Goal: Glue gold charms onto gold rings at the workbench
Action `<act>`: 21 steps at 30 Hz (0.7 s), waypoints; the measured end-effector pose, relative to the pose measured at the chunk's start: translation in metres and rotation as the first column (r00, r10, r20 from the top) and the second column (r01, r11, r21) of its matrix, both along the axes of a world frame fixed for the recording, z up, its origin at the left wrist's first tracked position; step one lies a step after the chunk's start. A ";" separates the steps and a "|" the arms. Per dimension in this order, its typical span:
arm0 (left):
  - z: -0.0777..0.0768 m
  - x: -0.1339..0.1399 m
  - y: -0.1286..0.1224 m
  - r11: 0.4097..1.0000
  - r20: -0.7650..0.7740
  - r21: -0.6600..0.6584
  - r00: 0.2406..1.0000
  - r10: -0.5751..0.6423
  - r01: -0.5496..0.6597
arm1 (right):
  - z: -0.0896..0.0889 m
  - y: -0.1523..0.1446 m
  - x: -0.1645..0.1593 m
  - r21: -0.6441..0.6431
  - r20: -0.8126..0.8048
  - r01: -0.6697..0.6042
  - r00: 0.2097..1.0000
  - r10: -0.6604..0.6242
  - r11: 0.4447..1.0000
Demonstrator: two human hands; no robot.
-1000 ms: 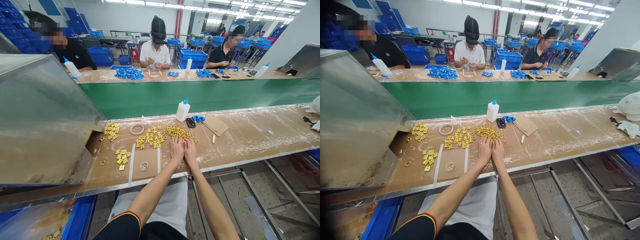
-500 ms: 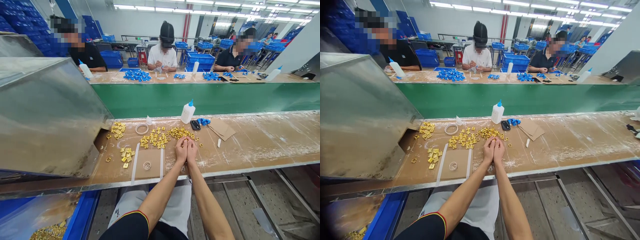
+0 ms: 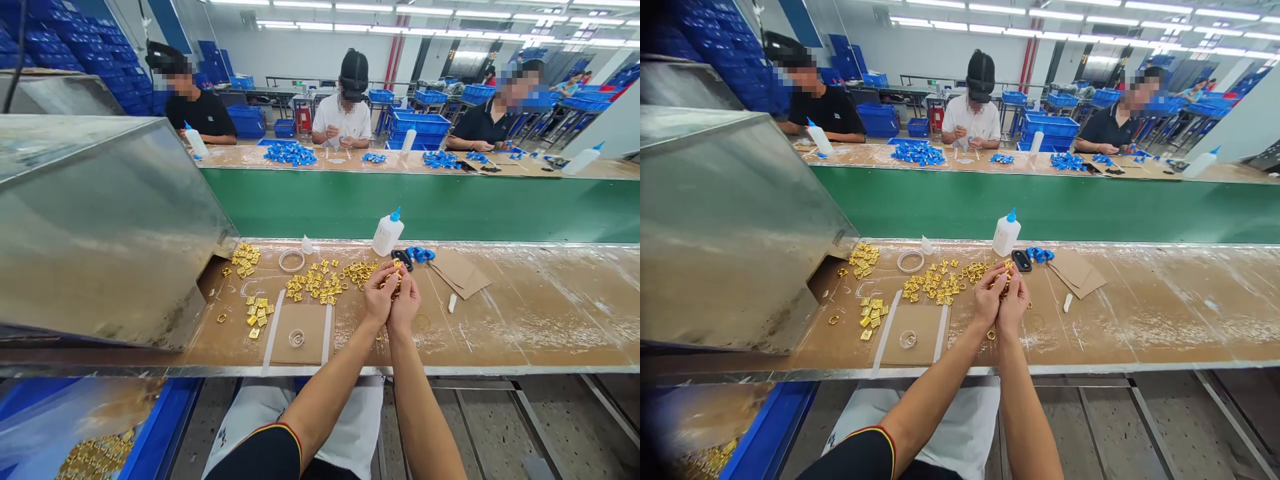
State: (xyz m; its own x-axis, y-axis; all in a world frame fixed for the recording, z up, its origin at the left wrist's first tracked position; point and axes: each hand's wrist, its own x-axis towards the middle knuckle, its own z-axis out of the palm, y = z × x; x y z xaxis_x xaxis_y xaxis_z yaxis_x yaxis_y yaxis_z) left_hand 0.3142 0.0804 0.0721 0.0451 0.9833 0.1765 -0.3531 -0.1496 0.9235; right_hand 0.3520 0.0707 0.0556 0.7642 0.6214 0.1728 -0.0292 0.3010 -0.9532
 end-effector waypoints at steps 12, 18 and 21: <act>0.065 -0.041 -0.019 0.968 0.139 0.229 0.988 0.070 -0.101 | 0.068 -0.018 -0.043 0.237 -0.083 -0.091 0.990 0.113 0.967; 0.105 -0.112 -0.038 0.883 0.212 0.369 0.951 0.223 -0.290 | 0.116 -0.033 -0.113 0.357 -0.041 -0.295 0.943 0.330 0.886; 0.117 -0.164 -0.053 0.822 0.252 0.393 0.908 0.334 -0.412 | 0.131 -0.043 -0.165 0.380 0.010 -0.411 0.898 0.440 0.829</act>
State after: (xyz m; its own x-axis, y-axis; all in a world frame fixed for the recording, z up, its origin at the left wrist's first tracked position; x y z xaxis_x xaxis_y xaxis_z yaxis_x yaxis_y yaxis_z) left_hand 0.1497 0.0274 0.1895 -0.3772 0.7423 0.5538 -0.3290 -0.6664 0.6691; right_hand 0.1870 0.0272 0.1866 0.4584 0.7918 0.4038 -0.3008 0.5657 -0.7678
